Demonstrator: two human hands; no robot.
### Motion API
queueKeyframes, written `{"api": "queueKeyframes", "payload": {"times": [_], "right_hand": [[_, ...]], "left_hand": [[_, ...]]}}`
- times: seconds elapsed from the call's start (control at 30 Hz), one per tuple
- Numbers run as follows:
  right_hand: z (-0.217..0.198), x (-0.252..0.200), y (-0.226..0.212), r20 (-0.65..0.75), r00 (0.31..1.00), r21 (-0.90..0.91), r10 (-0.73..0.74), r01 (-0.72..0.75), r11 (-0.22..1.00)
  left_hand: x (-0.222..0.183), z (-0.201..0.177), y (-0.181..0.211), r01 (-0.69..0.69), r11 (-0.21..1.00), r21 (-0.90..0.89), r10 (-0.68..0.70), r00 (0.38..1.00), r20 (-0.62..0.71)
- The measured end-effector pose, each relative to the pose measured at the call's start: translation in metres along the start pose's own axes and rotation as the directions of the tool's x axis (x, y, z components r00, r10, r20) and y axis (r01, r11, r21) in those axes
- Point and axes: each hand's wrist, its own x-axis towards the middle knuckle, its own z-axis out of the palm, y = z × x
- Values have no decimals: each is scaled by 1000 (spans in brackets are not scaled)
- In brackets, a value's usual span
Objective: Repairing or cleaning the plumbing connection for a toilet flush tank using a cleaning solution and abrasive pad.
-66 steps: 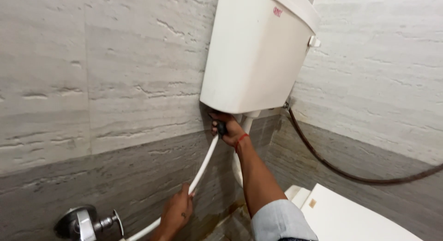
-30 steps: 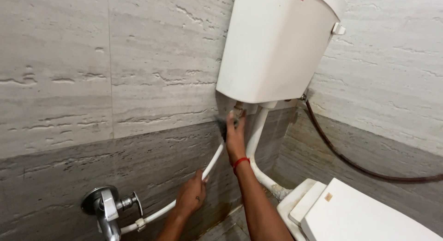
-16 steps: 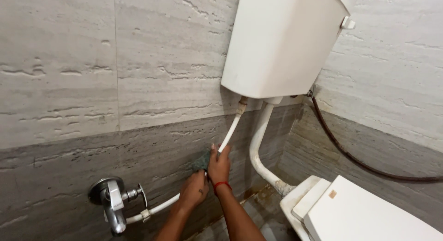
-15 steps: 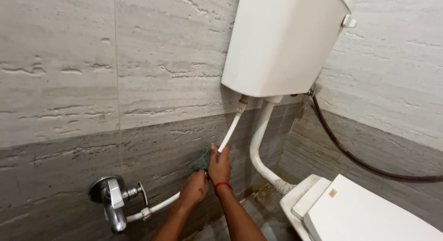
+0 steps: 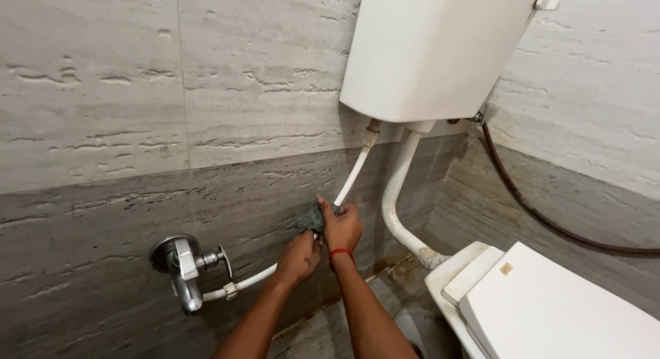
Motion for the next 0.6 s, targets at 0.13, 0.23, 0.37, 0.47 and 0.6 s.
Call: {"api": "queueKeyframes", "payload": {"times": [0.13, 0.23, 0.37, 0.47, 0.6], "right_hand": [[-16, 13, -4, 351, 936, 412, 25, -178, 893], [-37, 30, -1, 617, 784, 465, -64, -298, 834], [-50, 48, 14, 691, 709, 455, -145, -270, 849], [-51, 52, 10, 561, 827, 415, -37, -243, 877], [-57, 45, -7, 408, 910, 448, -72, -130, 885]], "left_hand": [[7, 3, -12, -2, 987, -159, -2, 1000, -27], [3, -24, 20, -67, 906, -418, 42, 997, -69], [2, -45, 59, -172, 802, -572, 89, 981, -170], [10, -36, 63, -424, 783, -455, 280, 894, -351], [11, -49, 85, -257, 886, -386, 110, 925, -364]]}}
